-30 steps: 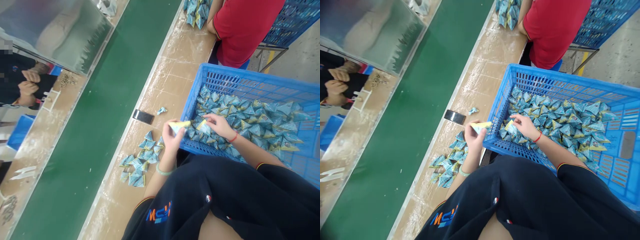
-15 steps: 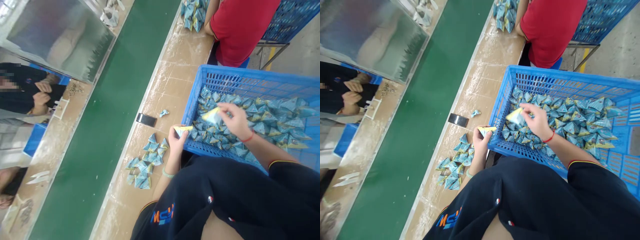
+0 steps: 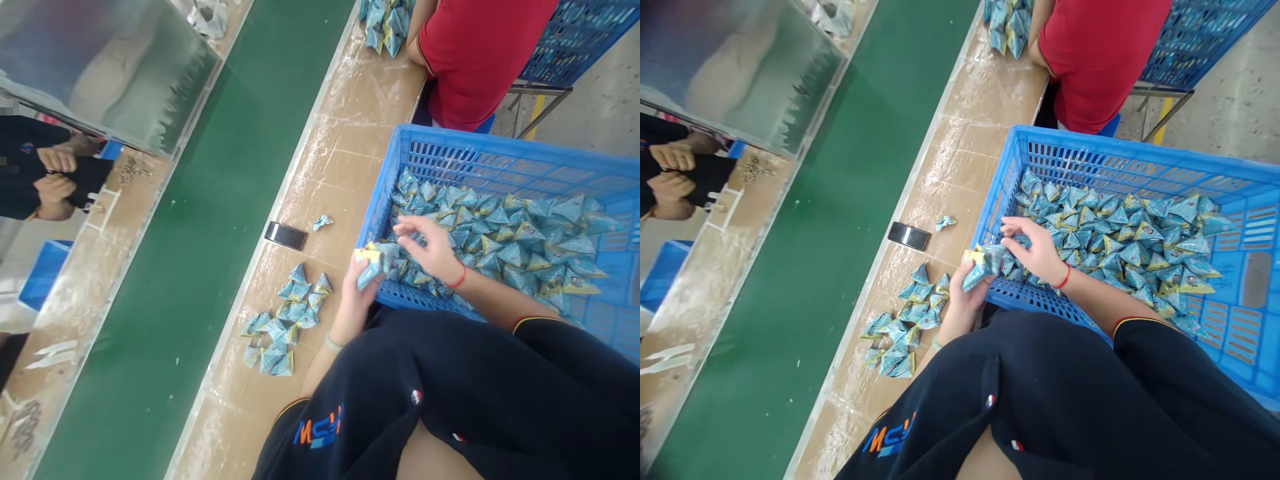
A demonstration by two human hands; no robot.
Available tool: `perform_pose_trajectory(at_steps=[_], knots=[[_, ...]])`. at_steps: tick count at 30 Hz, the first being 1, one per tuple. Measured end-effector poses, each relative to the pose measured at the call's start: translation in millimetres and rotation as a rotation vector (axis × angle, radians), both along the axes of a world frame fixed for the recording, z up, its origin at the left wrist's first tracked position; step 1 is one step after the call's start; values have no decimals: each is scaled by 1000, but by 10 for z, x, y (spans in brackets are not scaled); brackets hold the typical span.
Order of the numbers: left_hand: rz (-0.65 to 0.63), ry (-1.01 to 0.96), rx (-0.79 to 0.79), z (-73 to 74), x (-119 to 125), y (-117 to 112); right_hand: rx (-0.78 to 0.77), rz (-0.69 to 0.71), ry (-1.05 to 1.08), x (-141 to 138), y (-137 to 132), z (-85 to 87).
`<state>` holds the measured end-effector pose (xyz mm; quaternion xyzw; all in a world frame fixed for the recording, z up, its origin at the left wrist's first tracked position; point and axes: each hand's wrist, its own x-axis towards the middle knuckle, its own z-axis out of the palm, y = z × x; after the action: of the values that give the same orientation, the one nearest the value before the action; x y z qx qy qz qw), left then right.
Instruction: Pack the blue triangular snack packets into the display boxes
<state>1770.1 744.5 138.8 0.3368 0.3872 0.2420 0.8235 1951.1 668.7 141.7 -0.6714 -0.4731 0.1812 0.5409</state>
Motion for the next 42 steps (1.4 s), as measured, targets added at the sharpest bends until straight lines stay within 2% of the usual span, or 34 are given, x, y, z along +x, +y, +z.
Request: perform_pose_trajectory(at_steps=[1, 3, 5, 7, 9, 11, 13, 16, 18, 20, 23, 25, 27, 29, 31, 33, 36, 39, 42], knots=[[64, 4, 21, -17, -68, 83, -26, -61, -26, 74, 0, -98], [245, 107, 161, -64, -294, 304, -265, -101, -126, 255, -20, -380], [438, 337, 389, -129, -621, 563, -622, -3, -219, 399, -73, -737], [526, 566, 553, -213, -1001, 803, -876, 150, -256, 428, -149, -1096], [438, 993, 814, -308, -1369, 973, -973, 273, -253, 322, -216, -1395], [276, 1311, 929, -406, -1659, 1047, -1034, 391, -264, 119, -244, -1602], [161, 1462, 899, -495, -1831, 1036, -1076, 479, -284, -117, -228, -1718], [100, 1546, 819, -585, -1880, 951, -1131, 525, -328, -402, -157, -1757], [92, 1544, 805, -612, -1840, 903, -1147, 546, -357, -478, -103, -1707], [115, 1503, 817, -618, -1801, 879, -1137, 572, -380, -424, -49, -1595], [227, 1404, 852, -613, -1791, 866, -1089, 564, -417, -107, 8, -1296], [309, 1301, 871, -613, -1790, 845, -1019, 486, -455, 178, 5, -1021], [357, 1208, 880, -620, -1744, 795, -815, 241, -502, 417, -40, -724], [366, 1148, 889, -621, -1618, 709, -477, -6, -513, 540, -106, -443], [387, 1020, 924, -596, -1408, 592, -189, -118, -475, 536, -158, -202], [406, 798, 976, -527, -1148, 453, -57, -58, -439, 446, -170, -11], [367, 468, 1013, -330, -777, 245, -7, 78, -430, 260, -107, 173], [112, 230, 986, -88, -533, 95, 23, 323, -495, 78, -15, 260], [-192, 137, 926, 97, -427, 22, 55, 538, -557, -82, 36, 297]])
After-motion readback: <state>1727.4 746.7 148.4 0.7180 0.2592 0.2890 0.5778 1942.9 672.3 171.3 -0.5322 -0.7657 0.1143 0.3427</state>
